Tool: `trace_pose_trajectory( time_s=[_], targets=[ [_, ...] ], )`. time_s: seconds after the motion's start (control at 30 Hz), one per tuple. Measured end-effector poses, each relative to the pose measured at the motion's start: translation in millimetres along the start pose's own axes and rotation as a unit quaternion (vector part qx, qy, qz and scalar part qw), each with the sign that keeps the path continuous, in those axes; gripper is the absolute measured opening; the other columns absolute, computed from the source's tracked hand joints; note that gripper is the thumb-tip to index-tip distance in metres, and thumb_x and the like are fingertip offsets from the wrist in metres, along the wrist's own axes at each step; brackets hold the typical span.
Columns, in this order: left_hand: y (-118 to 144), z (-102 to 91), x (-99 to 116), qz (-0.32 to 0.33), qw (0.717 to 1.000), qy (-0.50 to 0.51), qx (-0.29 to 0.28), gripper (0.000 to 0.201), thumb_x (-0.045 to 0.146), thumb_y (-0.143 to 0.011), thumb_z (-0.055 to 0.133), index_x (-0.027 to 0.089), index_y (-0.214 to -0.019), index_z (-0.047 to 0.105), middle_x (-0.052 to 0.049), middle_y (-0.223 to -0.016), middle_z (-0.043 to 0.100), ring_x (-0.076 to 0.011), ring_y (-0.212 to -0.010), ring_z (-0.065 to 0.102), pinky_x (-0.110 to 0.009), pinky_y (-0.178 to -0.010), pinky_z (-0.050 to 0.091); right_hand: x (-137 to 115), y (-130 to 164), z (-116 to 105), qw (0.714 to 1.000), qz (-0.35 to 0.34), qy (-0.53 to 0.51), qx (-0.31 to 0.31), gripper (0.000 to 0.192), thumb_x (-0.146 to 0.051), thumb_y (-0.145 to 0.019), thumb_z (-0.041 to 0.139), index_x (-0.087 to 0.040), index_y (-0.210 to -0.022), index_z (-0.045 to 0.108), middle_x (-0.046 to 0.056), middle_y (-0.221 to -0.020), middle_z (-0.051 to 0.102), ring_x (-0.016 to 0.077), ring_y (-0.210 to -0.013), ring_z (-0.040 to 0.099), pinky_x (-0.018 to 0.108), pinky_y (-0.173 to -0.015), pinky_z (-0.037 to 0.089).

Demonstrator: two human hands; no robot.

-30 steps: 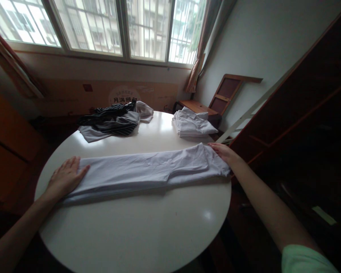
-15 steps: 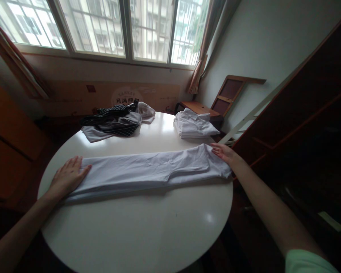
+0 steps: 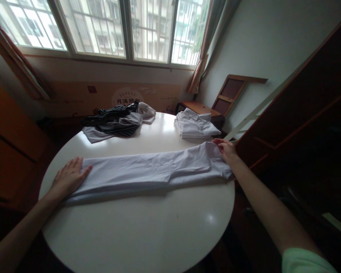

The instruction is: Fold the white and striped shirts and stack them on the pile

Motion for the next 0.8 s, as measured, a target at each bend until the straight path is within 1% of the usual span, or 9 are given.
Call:
trace_pose_trajectory(
  time_s=[0.07, 0.13, 0.2, 0.27, 0.37, 0.47, 0.57, 0.7, 0.8],
  targets=[
    [-0.3, 1.3, -0.9, -0.001, 1.0, -0.001, -0.003, 0.071, 0.049, -0.081, 0.017, 0.002, -0.134, 0.024, -0.016, -0.142, 0.023, -0.0271, -0.131, 0.02, -0.042, -0.105, 0.018, 4.4, 2.1, 0.9, 0.999, 0.024, 0.017, -0.042, 0.026, 0.0, -0.056, 0.051, -0.018, -0.073, 0.06, 0.002, -0.077, 0.065, 0.0133, -0.068, 0.061, 0.026, -0.063, 0.052],
    [-0.9, 2.2, -1.5, 0.002, 1.0, -0.002, 0.0, 0.071, 0.049, -0.081, 0.016, 0.002, -0.135, 0.024, -0.016, -0.142, 0.023, -0.0268, -0.131, 0.019, -0.042, -0.105, 0.018, 8.6, 5.5, 2.7, 0.993, 0.049, 0.049, -0.096, 0.029, -0.001, -0.054, 0.058, -0.018, -0.077, 0.061, 0.001, -0.08, 0.066, 0.0126, -0.067, 0.06, 0.024, -0.061, 0.051],
    [-1.3, 3.0, -2.1, 0.005, 1.0, -0.004, 0.001, 0.072, 0.049, -0.081, 0.016, 0.002, -0.134, 0.024, -0.016, -0.142, 0.024, -0.0271, -0.13, 0.019, -0.042, -0.104, 0.018, 10.0, 8.9, 5.4, 0.985, 0.061, 0.076, -0.143, 0.03, -0.003, -0.053, 0.063, -0.018, -0.079, 0.063, 0.001, -0.078, 0.066, 0.0126, -0.065, 0.06, 0.024, -0.061, 0.05],
    [-1.6, 3.6, -2.7, 0.006, 1.0, -0.003, 0.002, 0.072, 0.049, -0.081, 0.016, 0.001, -0.134, 0.024, -0.017, -0.141, 0.024, -0.0278, -0.13, 0.02, -0.043, -0.104, 0.018, 7.5, 9.6, 8.2, 0.98, 0.053, 0.1, -0.164, 0.029, -0.006, -0.052, 0.066, -0.016, -0.079, 0.063, 0.001, -0.075, 0.066, 0.0127, -0.064, 0.059, 0.024, -0.061, 0.049],
    [-2.3, 4.6, -3.7, 0.011, 1.0, 0.002, 0.008, 0.072, 0.049, -0.081, 0.015, 0.001, -0.134, 0.024, -0.017, -0.141, 0.024, -0.028, -0.13, 0.02, -0.044, -0.104, 0.018, 3.9, 5.6, 12.7, 0.978, 0.042, 0.129, -0.157, 0.019, -0.009, -0.056, 0.066, -0.015, -0.073, 0.063, -0.001, -0.067, 0.064, 0.0117, -0.059, 0.057, 0.023, -0.06, 0.047],
    [-3.7, 6.9, -5.6, 0.013, 1.0, 0.0, 0.011, 0.071, 0.049, -0.081, 0.016, 0.002, -0.134, 0.026, -0.017, -0.141, 0.025, -0.0273, -0.13, 0.021, -0.042, -0.104, 0.019, 5.8, 0.4, 16.0, 0.981, 0.047, 0.128, -0.14, 0.007, -0.013, -0.064, 0.06, -0.017, -0.07, 0.059, -0.002, -0.062, 0.061, 0.0107, -0.055, 0.054, 0.021, -0.055, 0.046],
    [-4.2, 7.3, -6.1, 0.015, 1.0, -0.002, 0.013, 0.071, 0.049, -0.081, 0.016, 0.002, -0.134, 0.026, -0.017, -0.141, 0.025, -0.0274, -0.13, 0.022, -0.042, -0.104, 0.019, 10.7, -2.7, 14.6, 0.982, 0.043, 0.141, -0.119, 0.007, -0.013, -0.068, 0.053, -0.019, -0.071, 0.056, -0.004, -0.059, 0.058, 0.0107, -0.052, 0.052, 0.02, -0.052, 0.045],
    [-2.9, 6.0, -4.6, 0.007, 1.0, -0.006, -0.004, 0.072, 0.049, -0.081, 0.014, 0.002, -0.135, 0.023, -0.015, -0.142, 0.022, -0.0268, -0.131, 0.019, -0.043, -0.104, 0.018, 11.9, -6.6, 9.0, 0.981, 0.004, 0.184, -0.068, 0.011, -0.009, -0.067, 0.052, -0.019, -0.068, 0.055, -0.004, -0.06, 0.057, 0.0105, -0.055, 0.052, 0.02, -0.055, 0.045],
    [-2.2, 4.3, -2.6, 0.003, 1.0, -0.008, -0.01, 0.072, 0.049, -0.081, 0.015, 0.002, -0.135, 0.023, -0.015, -0.142, 0.022, -0.0269, -0.131, 0.019, -0.042, -0.105, 0.018, 11.8, -9.0, 12.1, 0.977, 0.004, 0.2, -0.076, 0.014, -0.007, -0.067, 0.05, -0.017, -0.063, 0.058, -0.002, -0.06, 0.06, 0.0113, -0.057, 0.054, 0.021, -0.058, 0.047]
  ],
)
Point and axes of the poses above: each hand's wrist, its own y-axis away from the middle knuckle, its own z-axis out of the palm, x = y × z, the point moved 7 cm from there along -y, towards the middle knuckle
